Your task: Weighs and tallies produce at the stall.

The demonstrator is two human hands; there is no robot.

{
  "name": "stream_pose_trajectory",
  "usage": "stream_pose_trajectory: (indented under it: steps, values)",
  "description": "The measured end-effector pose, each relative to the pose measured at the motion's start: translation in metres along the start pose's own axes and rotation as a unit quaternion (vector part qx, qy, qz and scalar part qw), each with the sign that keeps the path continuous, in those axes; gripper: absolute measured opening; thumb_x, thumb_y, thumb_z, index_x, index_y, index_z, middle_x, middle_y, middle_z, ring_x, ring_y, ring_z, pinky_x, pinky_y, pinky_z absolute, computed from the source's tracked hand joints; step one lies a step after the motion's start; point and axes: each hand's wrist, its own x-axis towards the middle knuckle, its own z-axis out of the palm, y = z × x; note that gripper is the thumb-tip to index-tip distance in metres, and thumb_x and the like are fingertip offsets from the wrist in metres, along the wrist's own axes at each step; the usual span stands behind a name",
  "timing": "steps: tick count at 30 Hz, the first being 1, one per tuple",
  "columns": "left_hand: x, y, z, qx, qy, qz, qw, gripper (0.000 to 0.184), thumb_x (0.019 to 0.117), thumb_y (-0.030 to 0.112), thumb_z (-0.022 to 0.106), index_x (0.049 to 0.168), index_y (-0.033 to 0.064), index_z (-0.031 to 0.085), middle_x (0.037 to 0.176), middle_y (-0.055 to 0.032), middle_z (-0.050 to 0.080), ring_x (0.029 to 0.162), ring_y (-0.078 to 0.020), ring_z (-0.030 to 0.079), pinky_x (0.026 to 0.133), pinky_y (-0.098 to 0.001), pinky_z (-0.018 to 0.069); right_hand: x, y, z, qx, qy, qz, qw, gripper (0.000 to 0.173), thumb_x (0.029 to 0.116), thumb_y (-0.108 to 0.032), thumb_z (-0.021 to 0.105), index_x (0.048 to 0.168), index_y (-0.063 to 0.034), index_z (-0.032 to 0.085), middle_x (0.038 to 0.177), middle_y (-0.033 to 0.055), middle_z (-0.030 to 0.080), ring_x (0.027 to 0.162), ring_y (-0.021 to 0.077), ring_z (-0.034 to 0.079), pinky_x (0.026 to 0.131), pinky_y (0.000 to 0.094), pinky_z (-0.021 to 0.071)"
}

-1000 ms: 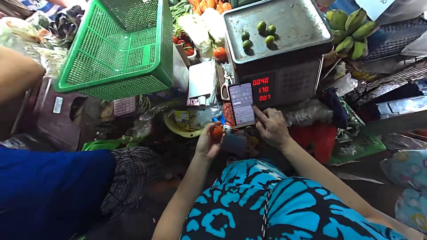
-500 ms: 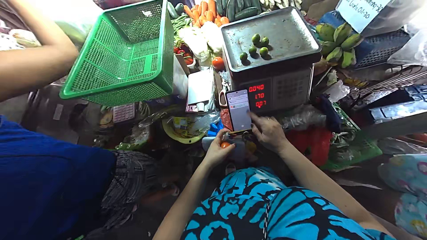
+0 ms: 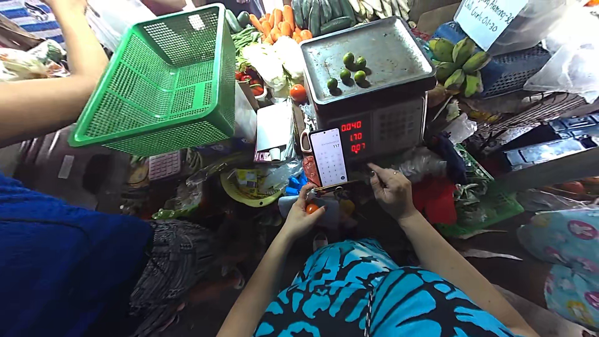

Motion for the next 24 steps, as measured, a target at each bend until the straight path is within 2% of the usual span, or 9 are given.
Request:
stream_pose_trajectory:
  steps: [2, 4, 6, 13, 15, 18, 21, 24]
  values:
    - [0.000, 0.001, 0.000, 0.006, 0.000, -0.007, 1.000, 0.071, 0.0876, 0.013, 0.075, 0.148, 0.0066, 0.037, 0.121, -0.0073, 0.066, 0.097, -0.0103, 0.070, 0.084, -0.0289, 0.0600, 0.010, 0.009, -0.009, -0.045, -0.002, 0.044, 0.998, 0.040, 0.1021, -0.021, 0.046, 0.128, -0.0040, 0.071, 0.080, 0.0141, 0.073, 0.071, 0.0300, 0.070, 0.067, 0.0476, 0.0559]
    - [0.000, 0.001, 0.000, 0.009, -0.002, -0.010, 1.000, 0.072, 0.0880, 0.015, 0.075, 0.148, 0.0075, 0.037, 0.121, -0.0071, 0.066, 0.097, -0.0099, 0.070, 0.085, -0.0287, 0.0599, 0.023, 0.016, -0.018, -0.076, -0.022, 0.086, 0.993, 0.044, 0.1031, -0.021, 0.045, 0.139, -0.0033, 0.063, 0.088, 0.0192, 0.074, 0.076, 0.0366, 0.071, 0.070, 0.0542, 0.0562]
    - [0.000, 0.002, 0.000, 0.007, 0.001, -0.009, 1.000, 0.072, 0.0878, 0.014, 0.075, 0.148, 0.0079, 0.037, 0.119, -0.0076, 0.067, 0.096, -0.0101, 0.070, 0.084, -0.0289, 0.0601, 0.034, 0.022, -0.025, -0.088, -0.042, 0.111, 0.989, 0.047, 0.1035, -0.021, 0.044, 0.145, -0.0036, 0.057, 0.094, 0.0221, 0.074, 0.080, 0.0401, 0.071, 0.072, 0.0577, 0.0551]
    - [0.000, 0.001, 0.001, 0.031, 0.009, -0.012, 0.999, 0.073, 0.0874, 0.017, 0.075, 0.149, 0.0067, 0.037, 0.120, -0.0085, 0.067, 0.096, -0.0104, 0.070, 0.084, -0.0298, 0.0600, 0.047, 0.019, -0.028, -0.072, -0.037, 0.114, 0.990, 0.042, 0.1029, -0.018, 0.047, 0.140, -0.0054, 0.063, 0.090, 0.0185, 0.073, 0.073, 0.0355, 0.070, 0.066, 0.0549, 0.0545]
    - [-0.001, 0.001, 0.001, 0.029, 0.008, -0.014, 0.999, 0.072, 0.0878, 0.017, 0.075, 0.149, 0.0075, 0.037, 0.119, -0.0082, 0.067, 0.095, -0.0102, 0.070, 0.083, -0.0292, 0.0602, 0.048, 0.018, -0.026, -0.081, -0.042, 0.122, 0.988, 0.043, 0.1038, -0.018, 0.046, 0.142, -0.0067, 0.061, 0.086, 0.0178, 0.073, 0.070, 0.0352, 0.069, 0.061, 0.0543, 0.0534]
    - [0.000, 0.002, 0.001, 0.032, 0.009, -0.022, 0.999, 0.072, 0.0881, 0.018, 0.075, 0.149, 0.0082, 0.037, 0.117, -0.0080, 0.067, 0.092, -0.0104, 0.070, 0.081, -0.0285, 0.0603, 0.053, 0.014, -0.029, -0.115, -0.106, 0.170, 0.973, 0.046, 0.1047, -0.020, 0.043, 0.148, -0.0145, 0.057, 0.079, 0.0175, 0.072, 0.066, 0.0390, 0.069, 0.057, 0.0570, 0.0507]
    - [-0.001, 0.001, 0.002, 0.024, 0.011, -0.015, 1.000, 0.070, 0.0879, 0.015, 0.075, 0.148, 0.0080, 0.038, 0.118, -0.0079, 0.067, 0.093, -0.0102, 0.070, 0.082, -0.0285, 0.0603, 0.059, 0.008, -0.043, -0.118, -0.151, 0.192, 0.963, 0.045, 0.1066, -0.024, 0.043, 0.150, -0.0195, 0.055, 0.082, 0.0178, 0.073, 0.071, 0.0401, 0.070, 0.059, 0.0582, 0.0505]
    - [0.001, -0.001, 0.001, 0.019, 0.007, -0.002, 1.000, 0.070, 0.0879, 0.014, 0.074, 0.147, 0.0082, 0.038, 0.117, -0.0072, 0.067, 0.093, -0.0108, 0.070, 0.081, -0.0293, 0.0609, 0.059, 0.007, -0.053, -0.106, -0.145, 0.195, 0.964, 0.045, 0.1069, -0.025, 0.043, 0.149, -0.0200, 0.056, 0.085, 0.0173, 0.073, 0.074, 0.0388, 0.070, 0.063, 0.0590, 0.0512]
